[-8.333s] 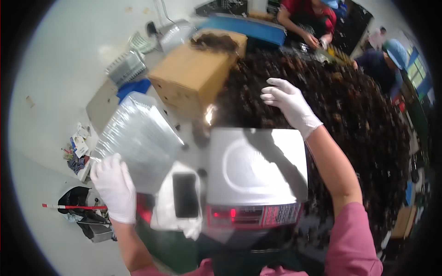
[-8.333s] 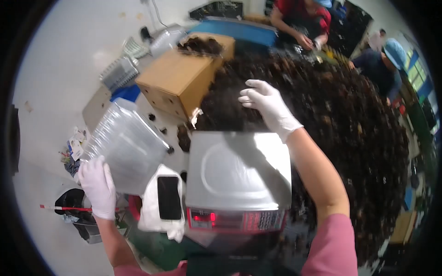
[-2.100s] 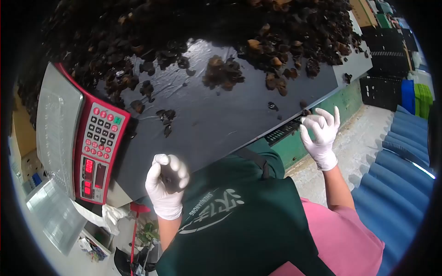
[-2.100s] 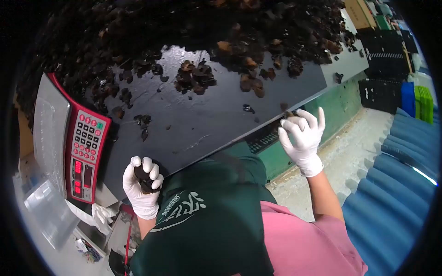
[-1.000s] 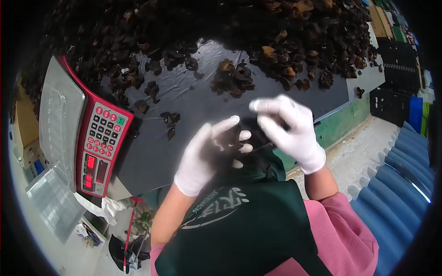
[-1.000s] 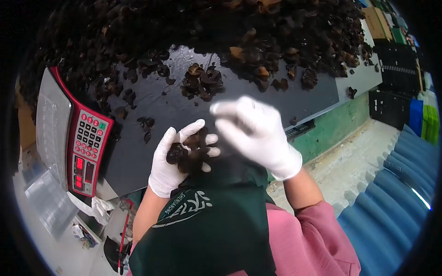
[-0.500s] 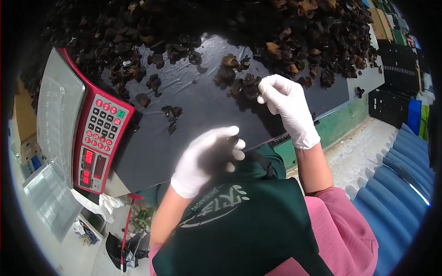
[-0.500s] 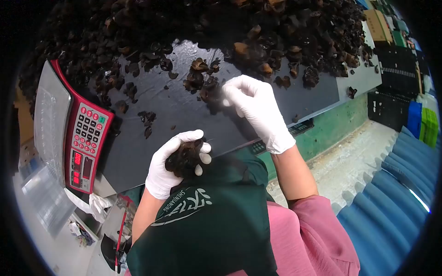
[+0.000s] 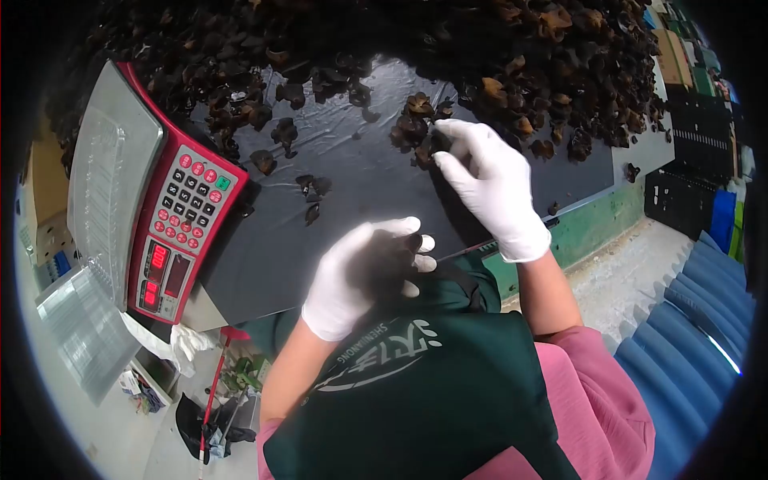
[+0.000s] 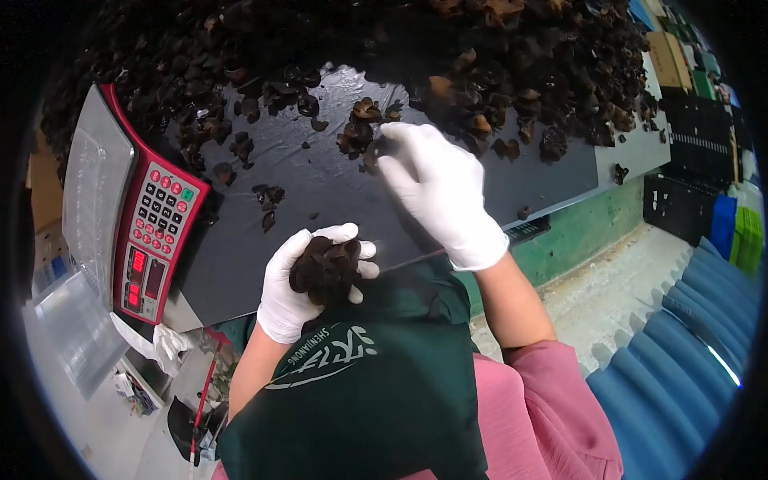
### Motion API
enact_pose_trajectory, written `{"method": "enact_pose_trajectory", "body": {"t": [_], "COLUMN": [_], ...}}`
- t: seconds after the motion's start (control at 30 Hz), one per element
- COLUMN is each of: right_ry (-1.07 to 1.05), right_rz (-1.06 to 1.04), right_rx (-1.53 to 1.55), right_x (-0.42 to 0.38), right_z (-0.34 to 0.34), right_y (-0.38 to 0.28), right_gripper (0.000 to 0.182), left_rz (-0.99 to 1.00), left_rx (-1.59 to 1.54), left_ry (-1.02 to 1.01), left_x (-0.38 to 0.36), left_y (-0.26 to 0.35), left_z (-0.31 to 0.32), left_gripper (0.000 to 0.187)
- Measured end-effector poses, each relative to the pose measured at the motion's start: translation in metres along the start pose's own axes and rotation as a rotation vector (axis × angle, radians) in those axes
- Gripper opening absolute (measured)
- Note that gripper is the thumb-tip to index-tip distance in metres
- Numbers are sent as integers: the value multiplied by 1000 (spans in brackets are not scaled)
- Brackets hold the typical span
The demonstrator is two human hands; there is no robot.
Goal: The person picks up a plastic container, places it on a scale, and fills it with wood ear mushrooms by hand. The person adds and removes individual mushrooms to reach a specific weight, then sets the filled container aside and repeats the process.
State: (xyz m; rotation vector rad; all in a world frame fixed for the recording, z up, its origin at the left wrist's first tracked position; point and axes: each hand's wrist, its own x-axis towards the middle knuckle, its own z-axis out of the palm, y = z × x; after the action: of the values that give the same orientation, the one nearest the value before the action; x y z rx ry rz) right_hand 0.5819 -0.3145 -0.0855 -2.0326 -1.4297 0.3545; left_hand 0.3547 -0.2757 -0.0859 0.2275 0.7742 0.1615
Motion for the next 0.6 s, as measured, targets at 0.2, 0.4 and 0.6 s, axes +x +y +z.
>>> {"method": "enact_pose_trajectory", "body": {"t": [0.2,0.4,0.6], "right_ry": [-159,-125,42], "right_rz": [116,-35,-21], "right_rx": [275,223,134], "right_x": [-9,8,10], "right_z": [-15,-18,14], "right_y": [-12,-24,-3], "right_gripper": [15,24,14], "left_rz": [41,35,-52], "left_rx": [-131,-545,-129], "left_ry": [-52,-261,-105], "left_x": [5,13,0], "left_y": [1,-6,-5], "left_z": [-5,-11,-7], "left_gripper": [67,67,66]}}
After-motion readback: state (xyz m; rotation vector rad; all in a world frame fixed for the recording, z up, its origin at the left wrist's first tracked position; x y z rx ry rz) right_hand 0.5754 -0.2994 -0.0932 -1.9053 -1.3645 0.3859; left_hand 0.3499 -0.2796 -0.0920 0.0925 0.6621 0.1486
